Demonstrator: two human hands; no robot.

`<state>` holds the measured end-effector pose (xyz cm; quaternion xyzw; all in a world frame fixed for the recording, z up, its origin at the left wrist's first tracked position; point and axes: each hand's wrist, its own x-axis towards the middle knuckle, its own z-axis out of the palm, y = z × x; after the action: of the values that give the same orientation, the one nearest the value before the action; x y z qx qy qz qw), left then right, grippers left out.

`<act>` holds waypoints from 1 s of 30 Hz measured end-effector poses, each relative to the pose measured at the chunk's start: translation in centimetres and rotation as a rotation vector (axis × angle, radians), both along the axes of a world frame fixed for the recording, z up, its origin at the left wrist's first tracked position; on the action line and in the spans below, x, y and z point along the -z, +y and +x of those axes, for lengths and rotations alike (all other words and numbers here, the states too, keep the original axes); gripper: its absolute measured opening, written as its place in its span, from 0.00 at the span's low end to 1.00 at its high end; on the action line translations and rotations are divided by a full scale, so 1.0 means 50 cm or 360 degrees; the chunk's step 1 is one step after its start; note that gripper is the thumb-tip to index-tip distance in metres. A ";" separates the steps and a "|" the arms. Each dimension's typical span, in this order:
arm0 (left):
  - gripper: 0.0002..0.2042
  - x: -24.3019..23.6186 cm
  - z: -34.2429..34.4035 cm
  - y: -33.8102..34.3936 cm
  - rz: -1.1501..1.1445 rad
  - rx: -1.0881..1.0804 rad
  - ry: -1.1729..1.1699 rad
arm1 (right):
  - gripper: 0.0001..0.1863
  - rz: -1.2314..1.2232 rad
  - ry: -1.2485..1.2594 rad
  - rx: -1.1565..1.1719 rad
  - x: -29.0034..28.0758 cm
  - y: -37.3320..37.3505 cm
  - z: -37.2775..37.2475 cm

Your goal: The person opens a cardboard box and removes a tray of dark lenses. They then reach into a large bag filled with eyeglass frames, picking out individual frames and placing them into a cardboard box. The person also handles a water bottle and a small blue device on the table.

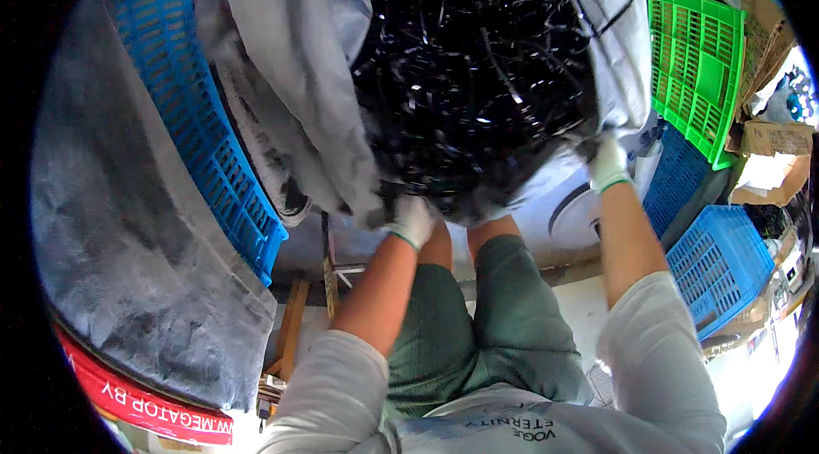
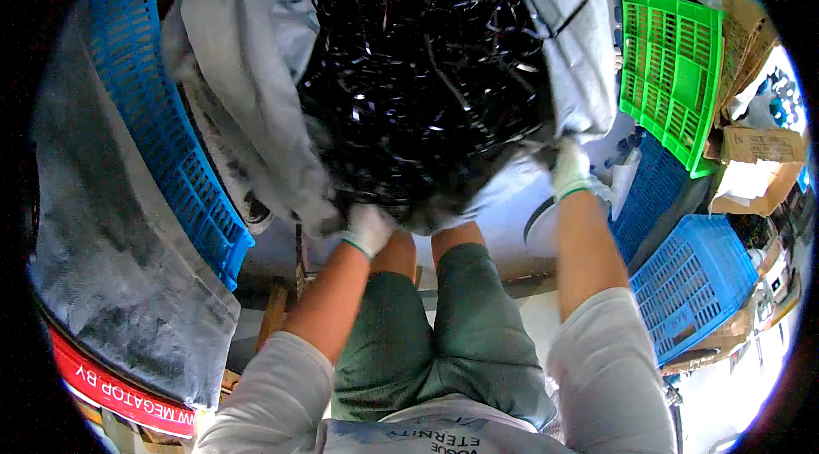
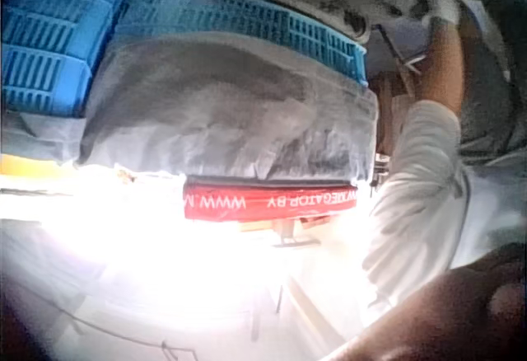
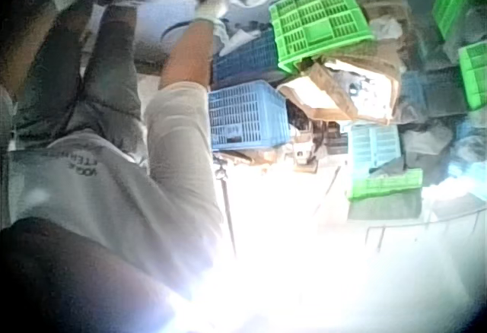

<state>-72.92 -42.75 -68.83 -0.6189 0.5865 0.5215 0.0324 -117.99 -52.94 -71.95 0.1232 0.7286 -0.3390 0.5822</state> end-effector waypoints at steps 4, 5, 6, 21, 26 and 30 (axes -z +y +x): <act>0.17 -0.066 -0.249 0.004 0.2206 -0.2264 0.1172 | 0.10 -0.0474 0.0549 -0.0932 -0.096 -0.141 -0.124; 0.18 -0.107 -0.299 -0.019 0.2090 -0.1730 0.1185 | 0.12 -0.0551 0.0786 -0.1154 -0.128 -0.180 -0.131; 0.18 -0.170 -0.326 -0.071 0.2035 -0.1297 0.1127 | 0.14 -0.0665 0.0360 -0.0549 -0.164 -0.214 -0.095; 0.36 -0.138 0.106 -0.520 -0.0918 0.0367 -0.0496 | 0.44 0.0369 0.1837 -0.0962 -0.129 0.167 0.220; 0.41 -0.105 0.175 -0.537 -0.0792 -0.0099 -0.0835 | 0.32 0.0399 0.0969 -0.0956 -0.049 0.226 0.138; 0.42 -0.061 0.244 -0.582 -0.0729 -0.0234 -0.1004 | 0.24 0.0071 0.0435 0.0238 -0.103 0.135 0.166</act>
<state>-60.73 -71.86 -65.76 -0.7803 0.6029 0.1624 0.0346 -109.71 -46.17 -66.78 0.1427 0.7972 -0.3789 0.4478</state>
